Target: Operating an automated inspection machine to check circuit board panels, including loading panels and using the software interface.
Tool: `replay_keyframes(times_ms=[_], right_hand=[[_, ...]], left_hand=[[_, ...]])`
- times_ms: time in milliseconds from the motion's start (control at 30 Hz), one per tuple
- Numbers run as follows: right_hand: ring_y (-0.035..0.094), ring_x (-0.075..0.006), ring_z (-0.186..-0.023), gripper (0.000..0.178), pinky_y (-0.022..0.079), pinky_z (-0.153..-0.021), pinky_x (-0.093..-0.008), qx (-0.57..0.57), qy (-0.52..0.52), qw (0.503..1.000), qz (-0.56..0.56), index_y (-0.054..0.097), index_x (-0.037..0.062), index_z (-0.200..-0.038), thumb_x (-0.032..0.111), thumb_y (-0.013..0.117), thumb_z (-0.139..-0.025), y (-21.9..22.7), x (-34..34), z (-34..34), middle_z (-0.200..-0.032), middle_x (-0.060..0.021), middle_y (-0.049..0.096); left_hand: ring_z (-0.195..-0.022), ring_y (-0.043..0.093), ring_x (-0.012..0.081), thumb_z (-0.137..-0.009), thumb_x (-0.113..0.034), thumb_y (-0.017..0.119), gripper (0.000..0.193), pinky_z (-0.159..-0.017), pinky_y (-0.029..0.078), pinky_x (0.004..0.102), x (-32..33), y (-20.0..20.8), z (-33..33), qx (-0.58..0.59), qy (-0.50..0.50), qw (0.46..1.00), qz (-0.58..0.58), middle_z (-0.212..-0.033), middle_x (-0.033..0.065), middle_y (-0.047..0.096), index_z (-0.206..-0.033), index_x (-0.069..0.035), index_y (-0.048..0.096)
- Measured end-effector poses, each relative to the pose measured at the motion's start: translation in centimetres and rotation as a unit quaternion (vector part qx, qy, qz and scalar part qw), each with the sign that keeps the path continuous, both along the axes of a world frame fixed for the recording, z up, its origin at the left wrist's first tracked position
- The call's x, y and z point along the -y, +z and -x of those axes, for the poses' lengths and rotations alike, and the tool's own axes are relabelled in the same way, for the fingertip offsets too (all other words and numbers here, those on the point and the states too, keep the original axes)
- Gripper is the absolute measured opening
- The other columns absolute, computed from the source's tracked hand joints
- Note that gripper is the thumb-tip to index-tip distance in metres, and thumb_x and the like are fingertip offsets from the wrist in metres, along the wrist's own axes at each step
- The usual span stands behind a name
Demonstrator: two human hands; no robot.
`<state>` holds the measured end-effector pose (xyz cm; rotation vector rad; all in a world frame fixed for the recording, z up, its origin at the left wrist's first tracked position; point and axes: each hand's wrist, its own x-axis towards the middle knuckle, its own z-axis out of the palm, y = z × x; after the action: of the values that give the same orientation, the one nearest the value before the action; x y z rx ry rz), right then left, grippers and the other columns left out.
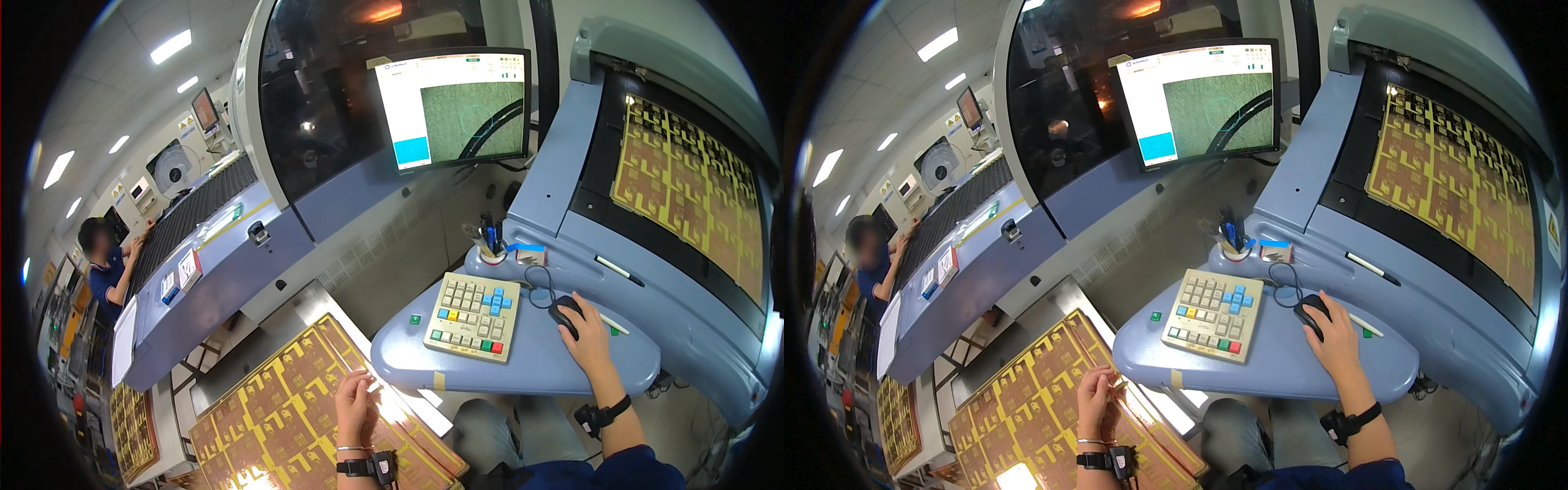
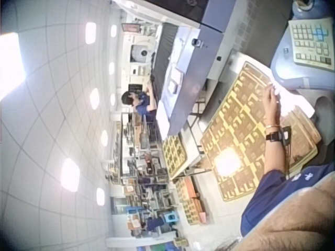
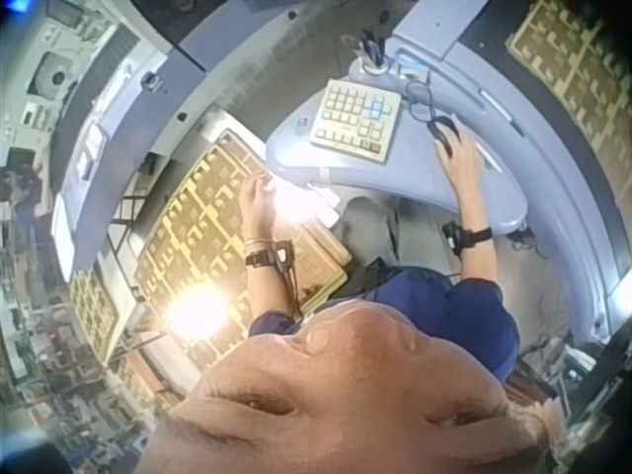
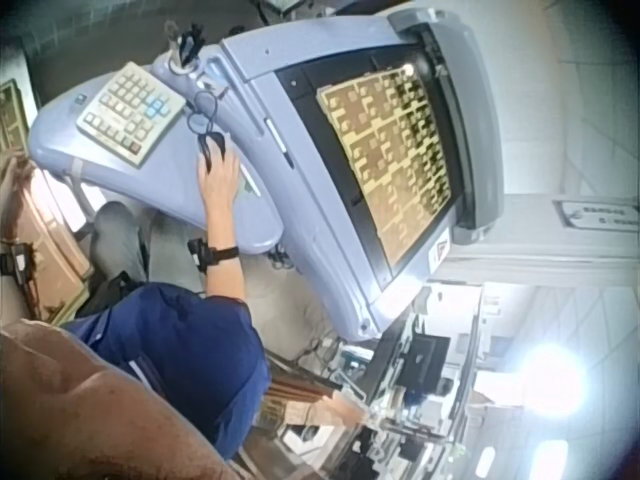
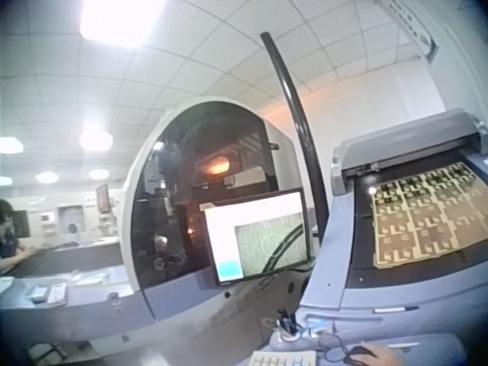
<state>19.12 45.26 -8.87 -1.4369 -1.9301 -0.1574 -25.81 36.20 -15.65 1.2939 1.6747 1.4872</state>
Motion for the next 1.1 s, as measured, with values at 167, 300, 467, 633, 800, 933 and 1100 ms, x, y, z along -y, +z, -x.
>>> replay_keyframes(times_ms=[167,300,467,633,800,933,1100], right_hand=[[0.056,-0.0354,-0.117,0.04,0.051,-0.094,-0.0431,0.003,0.009,1.0,0.001,0.068,0.0118,-0.114,0.009,0.076,-0.075,0.0,0.0,0.0,-0.137,-0.0141,0.054],[0.055,-0.036,-0.118,0.04,0.05,-0.095,-0.0437,0.001,0.016,1.0,0.006,0.068,0.0115,-0.114,0.009,0.075,-0.075,0.1,0.2,-0.1,-0.137,-0.0142,0.055],[0.055,-0.0364,-0.118,0.041,0.049,-0.096,-0.0443,0.005,0.034,0.999,0.005,0.068,0.0112,-0.115,0.008,0.076,-0.074,0.2,0.4,-0.1,-0.136,-0.0143,0.055],[0.055,-0.0366,-0.117,0.042,0.049,-0.096,-0.0443,0.002,0.044,0.999,0.005,0.068,0.0115,-0.114,0.009,0.077,-0.073,0.4,0.4,0.0,-0.136,-0.0143,0.055],[0.055,-0.0377,-0.118,0.042,0.048,-0.097,-0.0443,0.002,0.047,0.999,0.012,0.067,0.0087,-0.114,0.009,0.078,-0.074,0.2,0.2,-0.2,-0.137,-0.0153,0.055],[0.056,-0.0368,-0.116,0.043,0.05,-0.095,-0.0442,0.005,0.048,0.999,-0.002,0.068,0.0119,-0.114,0.01,0.079,-0.073,0.1,0.0,-0.1,-0.136,-0.014,0.055],[0.056,-0.0373,-0.117,0.042,0.05,-0.094,-0.0447,0.003,0.044,0.999,0.006,0.068,0.0119,-0.114,0.01,0.077,-0.074,0.1,0.1,-0.2,-0.135,-0.0143,0.055]], left_hand=[[-0.106,0.062,0.0256,-0.095,-0.005,0.054,0.018,-0.092,0.051,0.0352,0.1,0.3,-0.1,-0.012,0.0,1.0,-0.009,-0.112,0.0159,0.065,-0.097,0.004,0.07],[-0.105,0.063,0.0264,-0.094,-0.005,0.054,0.018,-0.092,0.051,0.0357,0.0,-0.4,0.2,-0.018,0.004,1.0,-0.001,-0.11,0.0156,0.066,-0.097,0.004,0.07],[-0.104,0.064,0.0265,-0.094,-0.006,0.055,0.018,-0.092,0.05,0.0356,0.0,-1.1,0.3,0.013,0.007,1.0,-0.005,-0.109,0.0149,0.067,-0.097,0.003,0.071],[-0.099,0.064,0.0191,-0.098,-0.007,0.053,0.019,-0.084,0.056,0.0314,-0.1,-2.3,1.2,-0.025,-0.023,0.999,-0.032,-0.113,0.0119,0.063,-0.103,0.004,0.069],[-0.1,0.064,0.0201,-0.099,-0.007,0.053,0.02,-0.087,0.056,0.0318,-0.1,-0.6,0.6,-0.067,-0.031,0.997,-0.021,-0.116,0.0117,0.061,-0.104,0.005,0.068],[-0.1,0.064,0.02,-0.099,-0.007,0.052,0.02,-0.086,0.057,0.0317,-0.2,-1.9,1.1,-0.036,-0.03,0.999,-0.023,-0.116,0.0115,0.061,-0.104,0.005,0.068],[-0.101,0.065,0.02,-0.1,-0.008,0.052,0.02,-0.084,0.058,0.0325,-0.4,-2.9,1.4,0.006,-0.035,0.999,-0.016,-0.114,0.011,0.062,-0.104,0.005,0.067]])
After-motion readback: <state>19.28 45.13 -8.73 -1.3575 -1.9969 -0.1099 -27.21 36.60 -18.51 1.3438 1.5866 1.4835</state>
